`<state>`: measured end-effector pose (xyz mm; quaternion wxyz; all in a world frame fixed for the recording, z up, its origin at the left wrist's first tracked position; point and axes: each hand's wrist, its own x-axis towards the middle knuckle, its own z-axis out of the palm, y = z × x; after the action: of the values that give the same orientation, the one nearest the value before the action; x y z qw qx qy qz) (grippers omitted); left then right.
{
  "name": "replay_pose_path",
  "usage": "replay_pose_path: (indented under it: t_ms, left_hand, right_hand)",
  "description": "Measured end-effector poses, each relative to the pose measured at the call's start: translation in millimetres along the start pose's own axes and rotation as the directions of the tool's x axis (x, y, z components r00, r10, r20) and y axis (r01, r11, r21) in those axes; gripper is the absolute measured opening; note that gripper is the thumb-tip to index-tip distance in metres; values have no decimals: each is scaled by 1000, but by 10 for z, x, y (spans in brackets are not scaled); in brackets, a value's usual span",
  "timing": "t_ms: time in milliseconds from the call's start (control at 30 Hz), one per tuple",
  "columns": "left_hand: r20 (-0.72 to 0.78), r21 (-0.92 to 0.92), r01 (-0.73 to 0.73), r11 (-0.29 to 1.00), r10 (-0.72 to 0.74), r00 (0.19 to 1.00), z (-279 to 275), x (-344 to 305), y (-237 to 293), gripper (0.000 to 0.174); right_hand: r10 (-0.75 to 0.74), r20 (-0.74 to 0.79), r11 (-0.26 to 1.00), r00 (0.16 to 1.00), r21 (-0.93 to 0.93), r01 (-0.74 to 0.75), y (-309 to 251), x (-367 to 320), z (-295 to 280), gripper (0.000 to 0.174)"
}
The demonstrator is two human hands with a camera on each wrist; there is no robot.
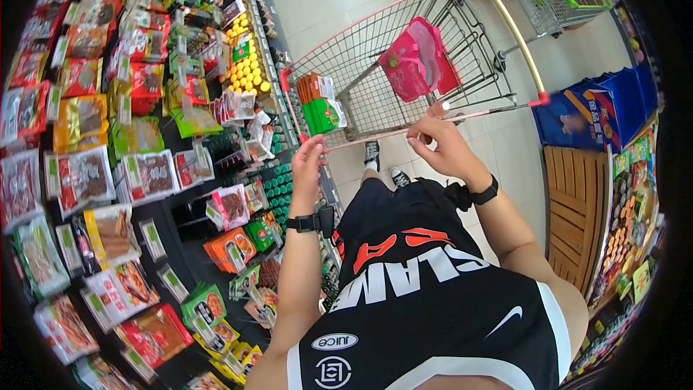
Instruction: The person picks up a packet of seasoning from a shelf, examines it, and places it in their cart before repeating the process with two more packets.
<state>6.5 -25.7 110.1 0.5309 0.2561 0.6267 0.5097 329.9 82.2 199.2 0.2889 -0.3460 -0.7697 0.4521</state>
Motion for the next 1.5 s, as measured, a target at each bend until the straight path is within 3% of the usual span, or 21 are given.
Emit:
replay_pose_path:
  t_ms: [200, 233, 333, 367, 500, 567, 600, 733, 767, 867, 1000, 1200, 1500]
  left_hand:
    - [-22, -31, 170, 985, -171, 985, -231, 1170, -272, 40]
    - [-38, 2, 237, 971, -237, 971, -291, 1392, -374, 44]
    - [-94, 205, 305, 930, -291, 952, -424, 2073, -758, 46]
    - [-106, 277, 293, 915, -273, 956, -463, 2237, -895, 47]
    - [-86, 523, 404, 750, -426, 901, -623, 2703, -1353, 54]
    - [-18, 657, 306, 689, -392, 920, -805, 2900, -1927, 56]
    - [18, 713, 250, 655, -374, 927, -834, 2956, -2116, 57]
    - [-24, 887, 228, 401, -453, 891, -554, 2748, -1925, 59]
    - [-39, 890, 239, 388, -458, 888, -441, 2640, -1662, 57]
    - [-152, 889, 311, 335, -423, 893, -290, 2535, -1541, 58]
    - [-141, 943, 271, 192, -507, 851, -195, 2492, -1465, 74]
    - [-117, 947, 266, 179, -579, 807, -182, 2519, -1506, 92]
    - [-168, 949, 287, 128, -568, 806, 112, 2556, -1665, 108]
  right_hand:
    - [137, -106, 975, 985, -160, -153, 167, 139, -195, 9]
    - [222, -98, 951, 970, -199, -238, 209, 182, -228, 10]
    - [292, -204, 933, 935, -155, -325, 146, 419, -225, 11]
    - [331, -173, 925, 928, -134, -355, 164, 492, -215, 12]
    - [335, -75, 912, 939, -224, -343, 198, 832, -150, 14]
    - [380, -54, 892, 924, -244, -381, 225, 964, -137, 14]
    - [397, -41, 883, 917, -256, -394, 239, 1034, -142, 14]
    - [468, -2, 863, 884, -212, -458, 310, 1252, -133, 16]
    - [472, 0, 862, 882, -213, -461, 355, 1274, -108, 16]
    - [479, 12, 854, 878, -240, -462, 451, 1368, -48, 17]
    - [503, 37, 834, 864, -286, -473, 453, 1526, -26, 17]
    - [522, 93, 823, 848, -314, -473, 483, 1641, -61, 19]
    - [497, 163, 839, 852, -339, -425, 643, 1712, -188, 19]
